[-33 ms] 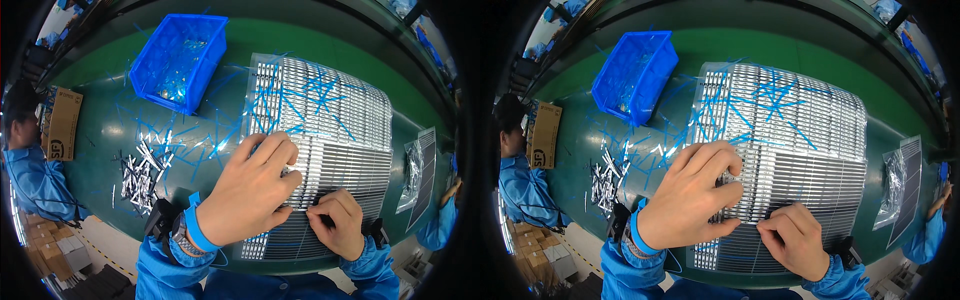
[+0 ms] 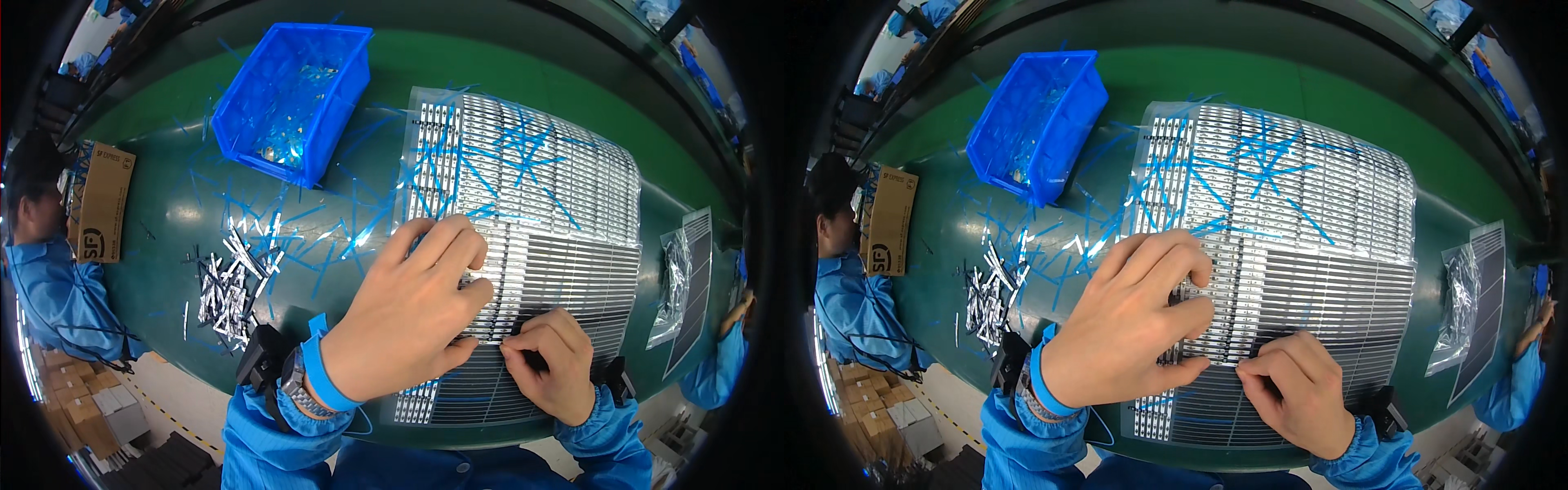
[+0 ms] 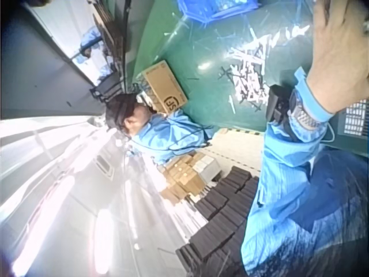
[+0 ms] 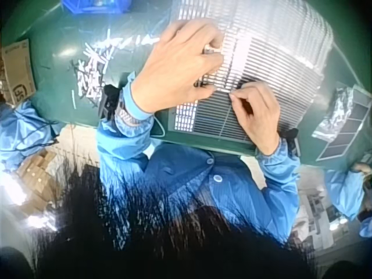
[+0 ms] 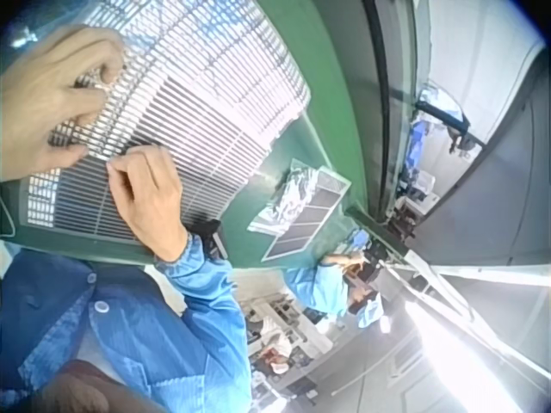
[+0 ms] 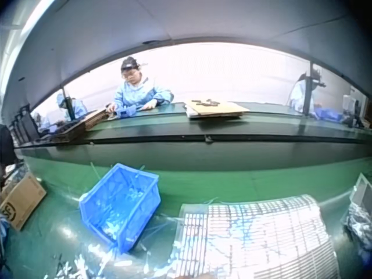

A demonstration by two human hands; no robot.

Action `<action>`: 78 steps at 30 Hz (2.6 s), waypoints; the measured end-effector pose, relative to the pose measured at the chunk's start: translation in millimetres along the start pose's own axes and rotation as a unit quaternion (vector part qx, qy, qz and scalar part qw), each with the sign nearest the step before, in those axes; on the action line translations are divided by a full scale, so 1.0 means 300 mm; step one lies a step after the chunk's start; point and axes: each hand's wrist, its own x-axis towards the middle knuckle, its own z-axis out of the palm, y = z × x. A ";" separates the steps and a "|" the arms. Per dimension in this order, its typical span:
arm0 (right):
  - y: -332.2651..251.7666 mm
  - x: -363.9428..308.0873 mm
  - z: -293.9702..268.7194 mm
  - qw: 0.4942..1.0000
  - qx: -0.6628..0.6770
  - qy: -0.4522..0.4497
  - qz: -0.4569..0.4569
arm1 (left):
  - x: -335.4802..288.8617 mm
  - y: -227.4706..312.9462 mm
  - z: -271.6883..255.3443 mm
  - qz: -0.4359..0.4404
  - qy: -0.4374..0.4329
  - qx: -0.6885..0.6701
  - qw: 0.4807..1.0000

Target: The recorder is assembling small electronic components, specifically placing thin silver strips onto a grid.

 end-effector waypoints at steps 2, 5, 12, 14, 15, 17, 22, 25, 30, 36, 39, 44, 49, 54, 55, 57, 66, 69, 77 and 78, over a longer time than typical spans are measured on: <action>0.002 -0.007 0.005 1.000 0.004 0.005 0.010 | 0.000 0.000 -0.001 -0.002 -0.002 0.000 1.000; 0.003 -0.005 0.004 1.000 0.006 0.009 0.012 | 0.001 -0.001 -0.002 -0.003 -0.004 -0.003 1.000; 0.000 -0.002 -0.003 1.000 0.001 0.002 0.004 | 0.004 -0.002 -0.007 -0.002 0.001 -0.013 1.000; 0.000 0.000 -0.006 1.000 0.001 0.002 -0.001 | 0.003 -0.006 -0.006 -0.001 0.001 -0.016 1.000; 0.000 0.001 -0.007 1.000 0.000 0.002 -0.007 | 0.002 -0.007 -0.005 0.001 0.002 -0.018 1.000; 0.001 0.002 -0.007 1.000 -0.001 0.005 -0.013 | 0.002 -0.007 -0.005 0.001 0.001 -0.017 1.000; -0.002 -0.005 -0.012 1.000 -0.012 0.006 -0.025 | 0.005 -0.007 -0.003 0.002 -0.004 -0.016 1.000; -0.005 -0.005 -0.017 1.000 0.000 0.016 -0.024 | 0.007 -0.005 -0.008 0.003 -0.004 -0.012 1.000; 0.007 -0.006 -0.036 0.981 0.136 0.061 0.125 | 0.005 -0.019 -0.008 0.009 0.002 -0.028 1.000; 0.013 0.009 -0.034 0.972 0.183 0.081 0.122 | 0.026 -0.030 -0.001 0.001 0.082 -0.045 0.996; 0.009 0.018 -0.073 0.974 0.185 0.020 0.132 | 0.027 -0.036 0.012 -0.013 0.169 -0.132 0.977; 0.005 0.092 -0.183 0.928 0.275 -0.179 0.174 | 0.018 -0.035 -0.007 -0.105 0.298 -0.152 0.937; -0.022 0.178 -0.212 0.948 0.268 -0.135 0.109 | 0.018 -0.043 -0.004 -0.098 0.348 -0.109 0.926; 0.110 0.203 -0.112 0.956 0.273 0.052 0.099 | 0.030 -0.040 -0.017 -0.053 0.262 -0.021 0.963; 0.132 0.201 -0.095 0.953 0.275 0.062 0.111 | 0.023 -0.041 -0.017 -0.058 0.227 -0.010 0.972; 0.138 0.186 -0.083 0.949 0.276 0.073 0.133 | 0.013 -0.048 -0.011 -0.062 0.201 0.004 0.978; 0.112 0.205 -0.080 0.956 0.260 0.091 0.103 | 0.015 -0.053 -0.004 -0.073 0.164 0.073 0.981; 0.126 0.196 -0.073 0.959 0.245 0.108 0.091 | 0.031 -0.042 0.008 -0.077 0.160 0.089 0.980; 0.114 0.193 -0.090 0.965 0.232 0.097 0.076 | 0.036 -0.030 0.043 -0.068 0.151 0.128 0.978; 0.117 0.193 -0.087 0.964 0.233 0.100 0.075 | 0.041 -0.024 0.039 -0.063 0.149 0.131 0.978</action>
